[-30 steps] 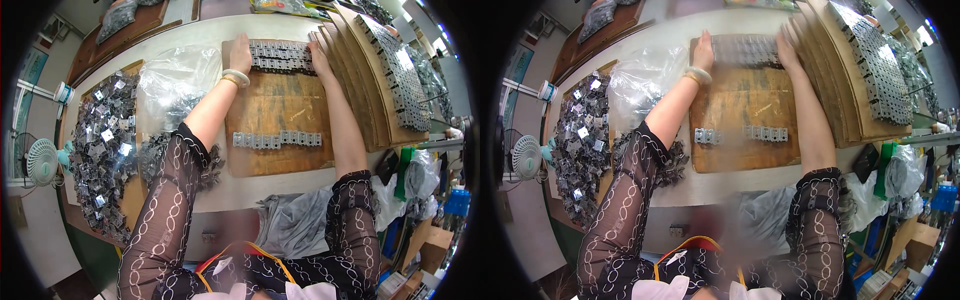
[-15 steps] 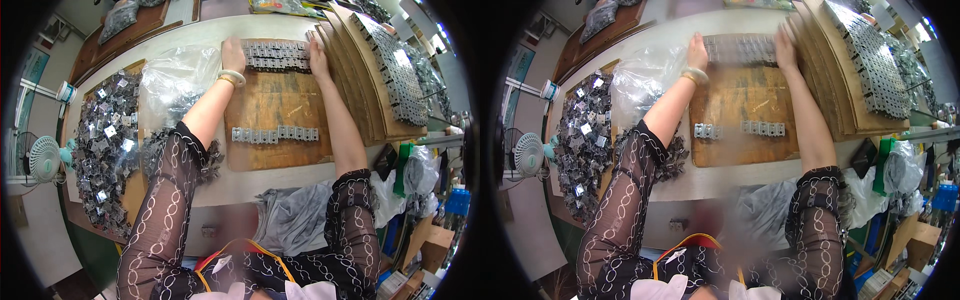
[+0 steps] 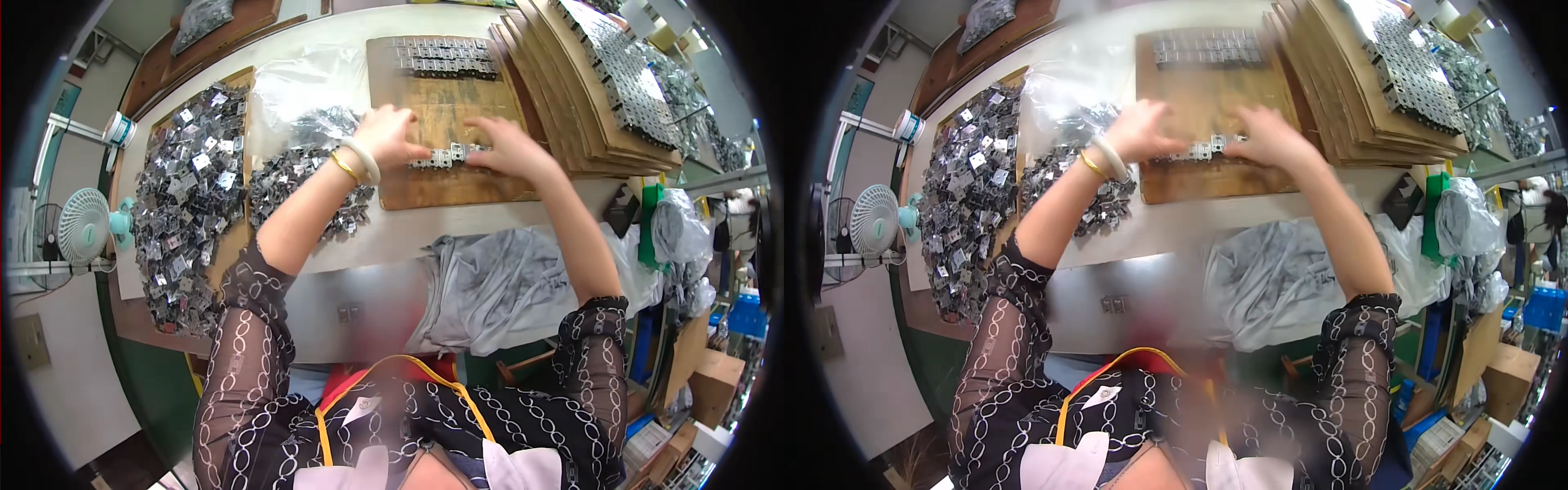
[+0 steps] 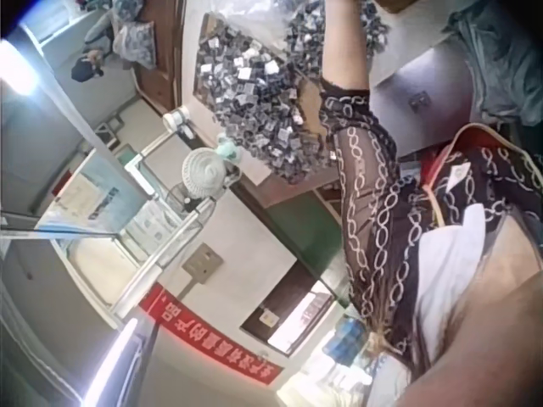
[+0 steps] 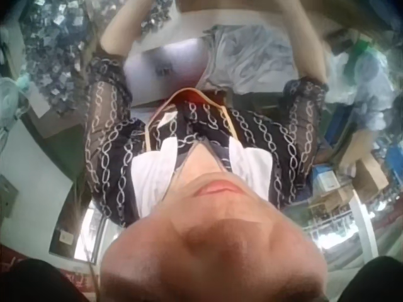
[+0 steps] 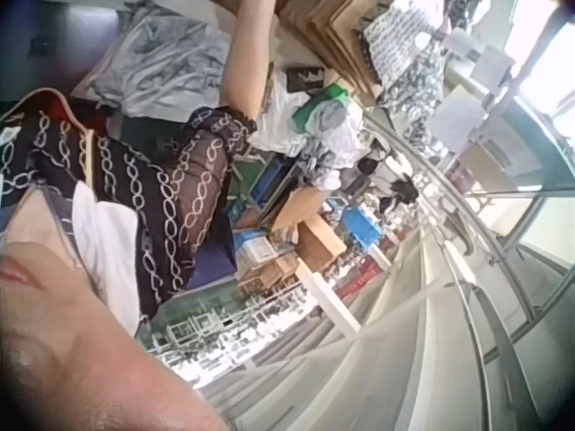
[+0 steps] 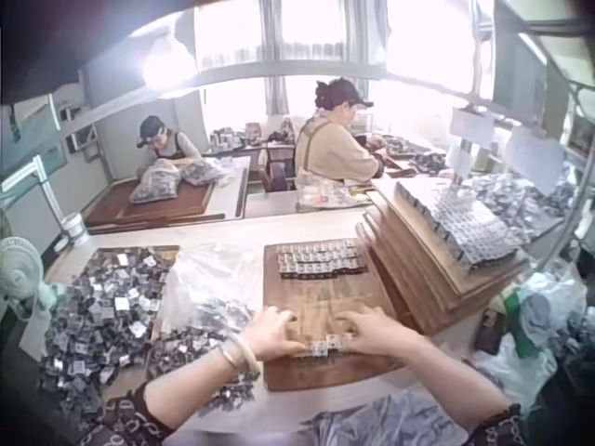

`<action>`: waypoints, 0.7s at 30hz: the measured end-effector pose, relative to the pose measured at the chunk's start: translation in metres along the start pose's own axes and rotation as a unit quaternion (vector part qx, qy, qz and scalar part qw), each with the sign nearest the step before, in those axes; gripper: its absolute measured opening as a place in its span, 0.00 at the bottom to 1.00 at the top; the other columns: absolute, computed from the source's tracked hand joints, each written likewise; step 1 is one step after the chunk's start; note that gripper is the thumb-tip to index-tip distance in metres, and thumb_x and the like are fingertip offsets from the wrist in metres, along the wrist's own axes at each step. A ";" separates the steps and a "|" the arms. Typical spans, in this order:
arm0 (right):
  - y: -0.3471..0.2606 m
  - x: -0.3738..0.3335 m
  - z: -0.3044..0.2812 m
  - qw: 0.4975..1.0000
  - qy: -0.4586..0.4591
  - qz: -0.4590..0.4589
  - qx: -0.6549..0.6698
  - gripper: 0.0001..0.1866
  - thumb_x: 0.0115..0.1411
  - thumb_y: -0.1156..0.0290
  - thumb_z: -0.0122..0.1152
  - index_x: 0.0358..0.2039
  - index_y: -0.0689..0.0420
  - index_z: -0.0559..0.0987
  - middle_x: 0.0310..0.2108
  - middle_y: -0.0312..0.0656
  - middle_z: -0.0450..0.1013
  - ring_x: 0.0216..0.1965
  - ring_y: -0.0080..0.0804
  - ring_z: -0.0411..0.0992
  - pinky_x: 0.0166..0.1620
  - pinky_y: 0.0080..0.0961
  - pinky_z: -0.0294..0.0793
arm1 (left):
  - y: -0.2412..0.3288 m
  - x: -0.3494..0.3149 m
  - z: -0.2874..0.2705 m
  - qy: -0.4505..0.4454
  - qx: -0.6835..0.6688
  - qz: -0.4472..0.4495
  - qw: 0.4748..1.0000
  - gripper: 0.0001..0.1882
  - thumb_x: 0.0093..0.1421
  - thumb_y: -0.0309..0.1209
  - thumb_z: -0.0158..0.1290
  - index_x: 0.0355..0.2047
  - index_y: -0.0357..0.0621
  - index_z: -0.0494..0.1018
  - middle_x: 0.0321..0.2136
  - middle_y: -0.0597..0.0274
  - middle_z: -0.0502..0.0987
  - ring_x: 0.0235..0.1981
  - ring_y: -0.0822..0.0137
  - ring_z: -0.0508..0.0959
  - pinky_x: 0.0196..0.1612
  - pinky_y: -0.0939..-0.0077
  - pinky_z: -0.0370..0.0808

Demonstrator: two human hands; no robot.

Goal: The person assembles small metal components into a plastic tray by hand.

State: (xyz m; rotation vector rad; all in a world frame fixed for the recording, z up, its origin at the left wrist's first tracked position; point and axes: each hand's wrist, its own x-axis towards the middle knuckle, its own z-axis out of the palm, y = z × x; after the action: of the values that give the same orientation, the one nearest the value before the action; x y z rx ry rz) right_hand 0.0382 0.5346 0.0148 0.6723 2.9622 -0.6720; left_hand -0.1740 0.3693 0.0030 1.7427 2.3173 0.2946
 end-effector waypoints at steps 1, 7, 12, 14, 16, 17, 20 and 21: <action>-0.009 -0.007 0.010 1.000 -0.005 0.005 -0.001 0.36 0.55 0.57 0.71 0.64 0.49 0.72 0.59 0.58 0.71 0.61 0.56 0.67 0.65 0.46 0.66 | -0.004 -0.007 0.010 -0.023 -0.006 0.005 1.000 0.43 0.47 0.58 0.69 0.57 0.43 0.74 0.48 0.41 0.76 0.52 0.43 0.76 0.58 0.54 0.73; -0.019 -0.027 0.054 0.997 0.043 0.068 -0.016 0.25 0.61 0.53 0.66 0.58 0.38 0.76 0.54 0.51 0.69 0.60 0.53 0.64 0.59 0.58 0.67 | 0.021 -0.033 0.066 0.067 -0.035 0.017 0.997 0.29 0.55 0.50 0.65 0.52 0.47 0.77 0.46 0.45 0.78 0.50 0.47 0.74 0.53 0.48 0.72; -0.021 -0.025 0.061 0.992 0.080 0.086 -0.041 0.23 0.60 0.52 0.67 0.55 0.39 0.78 0.53 0.50 0.70 0.60 0.53 0.65 0.57 0.59 0.68 | 0.044 -0.029 0.064 0.081 -0.016 -0.038 0.996 0.22 0.58 0.46 0.64 0.50 0.53 0.78 0.42 0.46 0.77 0.47 0.41 0.73 0.52 0.51 0.71; -0.009 -0.014 0.059 0.990 0.093 0.092 -0.044 0.22 0.60 0.52 0.67 0.54 0.40 0.78 0.53 0.50 0.71 0.60 0.53 0.65 0.57 0.60 0.69 | 0.045 -0.008 0.069 0.097 0.013 -0.038 0.994 0.20 0.57 0.48 0.64 0.45 0.54 0.78 0.43 0.47 0.76 0.47 0.40 0.75 0.48 0.50 0.76; 0.009 0.006 0.049 0.984 0.126 0.092 -0.087 0.20 0.61 0.55 0.67 0.54 0.38 0.78 0.50 0.46 0.72 0.58 0.50 0.66 0.54 0.54 0.69 | 0.039 0.027 0.074 0.086 0.011 -0.051 0.995 0.20 0.57 0.49 0.64 0.46 0.54 0.78 0.44 0.47 0.75 0.48 0.41 0.75 0.48 0.51 0.77; 0.024 0.021 0.048 0.983 0.144 0.074 -0.084 0.20 0.60 0.54 0.67 0.53 0.38 0.79 0.50 0.46 0.72 0.57 0.50 0.67 0.55 0.54 0.69 | 0.035 0.047 0.076 0.078 0.011 -0.068 0.995 0.20 0.58 0.49 0.64 0.46 0.55 0.77 0.45 0.47 0.75 0.49 0.41 0.75 0.48 0.51 0.78; 0.045 0.070 0.040 0.983 0.163 0.049 -0.066 0.19 0.60 0.55 0.67 0.52 0.38 0.80 0.51 0.47 0.72 0.57 0.50 0.67 0.56 0.52 0.70 | 0.014 0.085 0.071 0.114 0.025 -0.084 0.990 0.21 0.58 0.49 0.64 0.47 0.55 0.77 0.46 0.47 0.74 0.51 0.42 0.74 0.48 0.54 0.79; 0.053 0.082 0.041 0.976 0.205 0.019 -0.064 0.20 0.59 0.54 0.68 0.53 0.37 0.80 0.54 0.48 0.71 0.58 0.51 0.67 0.58 0.48 0.70 | 0.012 0.095 0.067 0.116 0.031 -0.089 0.989 0.24 0.57 0.47 0.66 0.50 0.53 0.75 0.47 0.46 0.73 0.52 0.42 0.74 0.48 0.55 0.79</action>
State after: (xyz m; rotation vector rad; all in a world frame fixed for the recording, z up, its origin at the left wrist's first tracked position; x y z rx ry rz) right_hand -0.0166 0.5941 -0.0540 0.9588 3.3120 -0.3710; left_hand -0.1681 0.4654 -0.0625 1.5888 2.6529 0.4178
